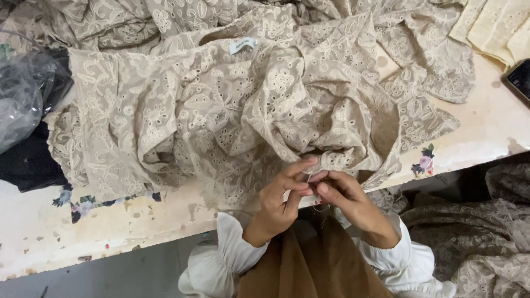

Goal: Trimming loose threads from lace garments using small snips in a sewing factory.

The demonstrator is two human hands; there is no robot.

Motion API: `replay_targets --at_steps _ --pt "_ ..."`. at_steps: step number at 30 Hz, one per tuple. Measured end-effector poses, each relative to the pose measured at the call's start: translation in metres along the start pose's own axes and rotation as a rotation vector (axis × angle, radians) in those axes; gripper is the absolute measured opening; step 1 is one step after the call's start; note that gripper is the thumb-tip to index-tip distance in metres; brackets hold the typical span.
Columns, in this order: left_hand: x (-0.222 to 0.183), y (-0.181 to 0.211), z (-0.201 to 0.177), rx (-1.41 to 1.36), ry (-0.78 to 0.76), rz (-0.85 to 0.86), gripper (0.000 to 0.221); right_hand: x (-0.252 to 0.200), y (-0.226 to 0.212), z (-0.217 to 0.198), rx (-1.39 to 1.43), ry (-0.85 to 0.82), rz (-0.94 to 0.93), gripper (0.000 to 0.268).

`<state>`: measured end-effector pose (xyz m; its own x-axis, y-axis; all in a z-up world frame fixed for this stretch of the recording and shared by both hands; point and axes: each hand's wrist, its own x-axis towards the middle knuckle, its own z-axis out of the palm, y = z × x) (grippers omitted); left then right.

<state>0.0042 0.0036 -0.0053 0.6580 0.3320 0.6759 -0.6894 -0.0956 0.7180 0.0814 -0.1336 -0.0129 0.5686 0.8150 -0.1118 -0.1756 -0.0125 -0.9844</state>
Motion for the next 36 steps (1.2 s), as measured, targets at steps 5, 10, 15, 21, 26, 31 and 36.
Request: replay_targets --at_steps 5,10,15,21,26,31,36 --pt "0.006 0.003 -0.004 0.074 -0.09 -0.061 0.006 0.011 -0.019 0.009 0.092 0.011 -0.062 0.023" --pt "0.007 0.003 -0.003 0.022 -0.097 -0.078 0.009 0.011 -0.007 0.007 0.136 0.106 -0.052 0.019" --pt "0.005 0.004 -0.003 0.001 -0.09 -0.079 0.009 0.004 -0.016 0.004 -0.122 0.029 -0.245 0.014" --pt "-0.008 0.004 -0.01 0.054 -0.002 0.151 0.013 0.006 -0.032 -0.022 -0.991 0.372 -0.595 0.043" --pt "0.0 0.018 -0.01 0.968 -0.011 0.329 0.042 0.015 -0.056 -0.029 -0.61 0.229 -0.485 0.029" --pt "0.045 0.008 0.001 0.741 -0.123 -0.091 0.021 0.021 -0.066 -0.018 -0.683 0.29 -0.556 0.014" --pt "0.046 0.006 -0.005 0.422 -0.099 -0.347 0.011 0.021 -0.063 -0.009 -0.767 0.435 -0.775 0.018"
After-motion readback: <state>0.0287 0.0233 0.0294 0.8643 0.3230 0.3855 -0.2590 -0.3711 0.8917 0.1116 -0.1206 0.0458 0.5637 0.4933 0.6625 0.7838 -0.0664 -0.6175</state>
